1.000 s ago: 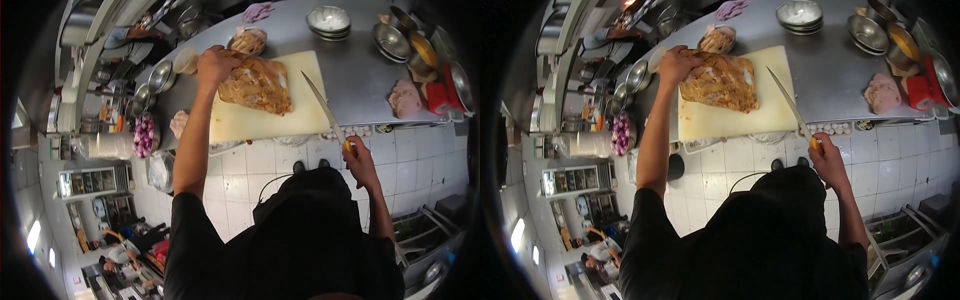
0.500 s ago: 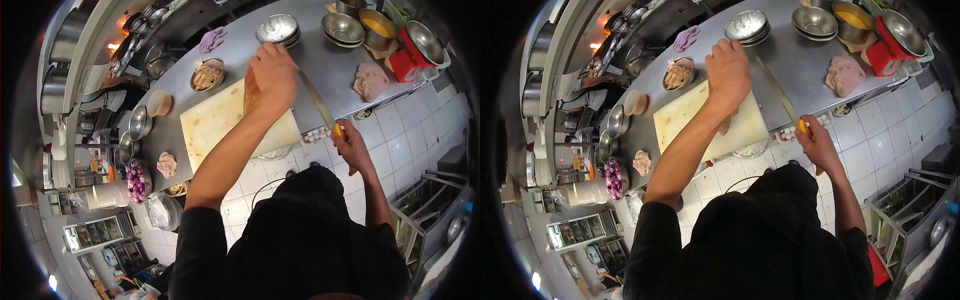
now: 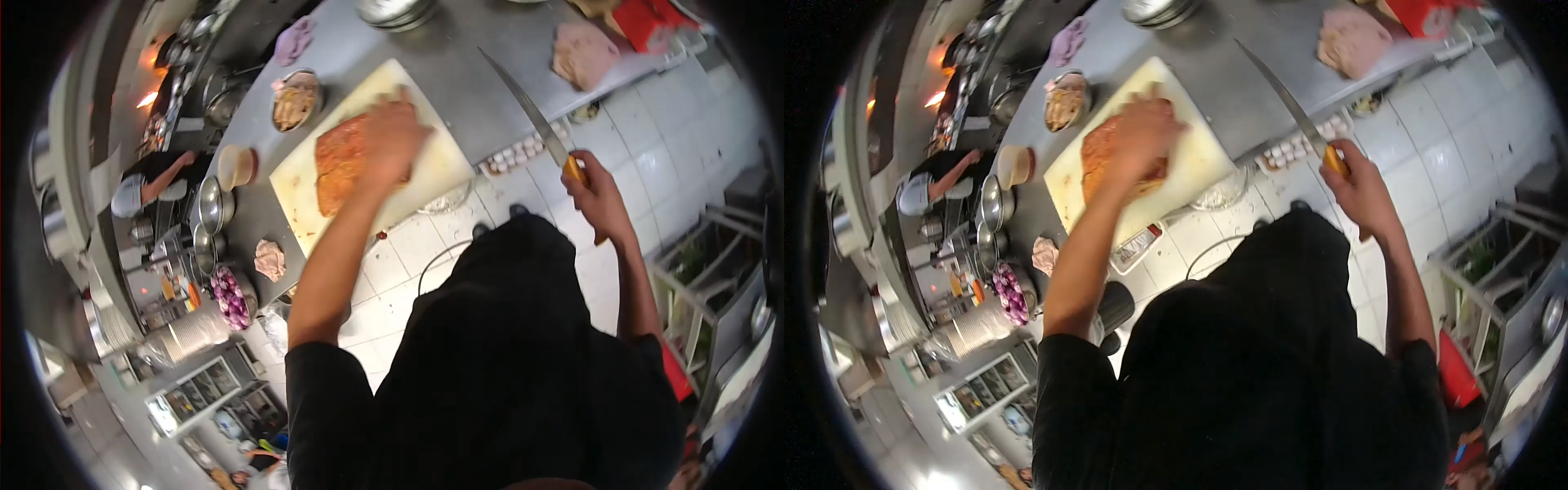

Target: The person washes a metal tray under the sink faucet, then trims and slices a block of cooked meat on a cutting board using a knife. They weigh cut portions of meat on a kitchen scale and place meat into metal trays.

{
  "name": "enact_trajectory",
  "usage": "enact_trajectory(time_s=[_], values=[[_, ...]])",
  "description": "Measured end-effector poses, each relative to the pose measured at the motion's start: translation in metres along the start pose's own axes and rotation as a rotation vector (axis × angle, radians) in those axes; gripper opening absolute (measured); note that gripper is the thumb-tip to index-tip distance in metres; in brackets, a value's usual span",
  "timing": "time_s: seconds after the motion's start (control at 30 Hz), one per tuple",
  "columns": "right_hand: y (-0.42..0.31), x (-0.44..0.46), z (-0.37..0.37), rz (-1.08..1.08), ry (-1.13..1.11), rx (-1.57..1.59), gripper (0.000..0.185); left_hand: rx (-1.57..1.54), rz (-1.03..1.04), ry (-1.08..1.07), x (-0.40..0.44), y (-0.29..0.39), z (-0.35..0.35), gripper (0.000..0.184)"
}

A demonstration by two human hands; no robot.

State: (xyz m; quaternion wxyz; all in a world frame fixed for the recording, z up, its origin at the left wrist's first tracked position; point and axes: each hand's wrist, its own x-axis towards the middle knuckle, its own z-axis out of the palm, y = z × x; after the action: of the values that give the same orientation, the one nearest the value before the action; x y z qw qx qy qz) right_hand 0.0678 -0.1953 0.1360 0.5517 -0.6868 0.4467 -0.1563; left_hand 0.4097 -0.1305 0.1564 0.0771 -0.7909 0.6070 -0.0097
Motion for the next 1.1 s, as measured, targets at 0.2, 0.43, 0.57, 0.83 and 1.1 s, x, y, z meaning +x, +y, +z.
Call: enact_trajectory(time_s=[0.2, 0.43, 0.57, 0.83, 1.1], values=[[-0.015, -0.021, 0.0, 0.152, -0.067, -0.025, 0.033, -0.401, 0.121, 0.044, -0.034, -0.091, -0.046, 0.068], [-0.012, -0.02, 0.01, 0.108, -0.18, -0.023, 0.032, -0.141, 0.203, -0.091, -0.095, -0.061, -0.02, 0.108], [-0.005, -0.014, 0.018, 0.124, -0.219, -0.055, 0.032, 0.001, 0.101, -0.064, -0.097, -0.043, 0.004, 0.105], [0.002, -0.013, 0.02, 0.108, -0.224, -0.084, 0.032, -0.184, 0.092, -0.026, -0.079, -0.048, -0.013, 0.098], [-0.006, -0.007, 0.016, 0.108, -0.259, -0.09, 0.029, -0.618, 0.004, -0.465, 0.012, -0.108, -0.079, 0.078]])
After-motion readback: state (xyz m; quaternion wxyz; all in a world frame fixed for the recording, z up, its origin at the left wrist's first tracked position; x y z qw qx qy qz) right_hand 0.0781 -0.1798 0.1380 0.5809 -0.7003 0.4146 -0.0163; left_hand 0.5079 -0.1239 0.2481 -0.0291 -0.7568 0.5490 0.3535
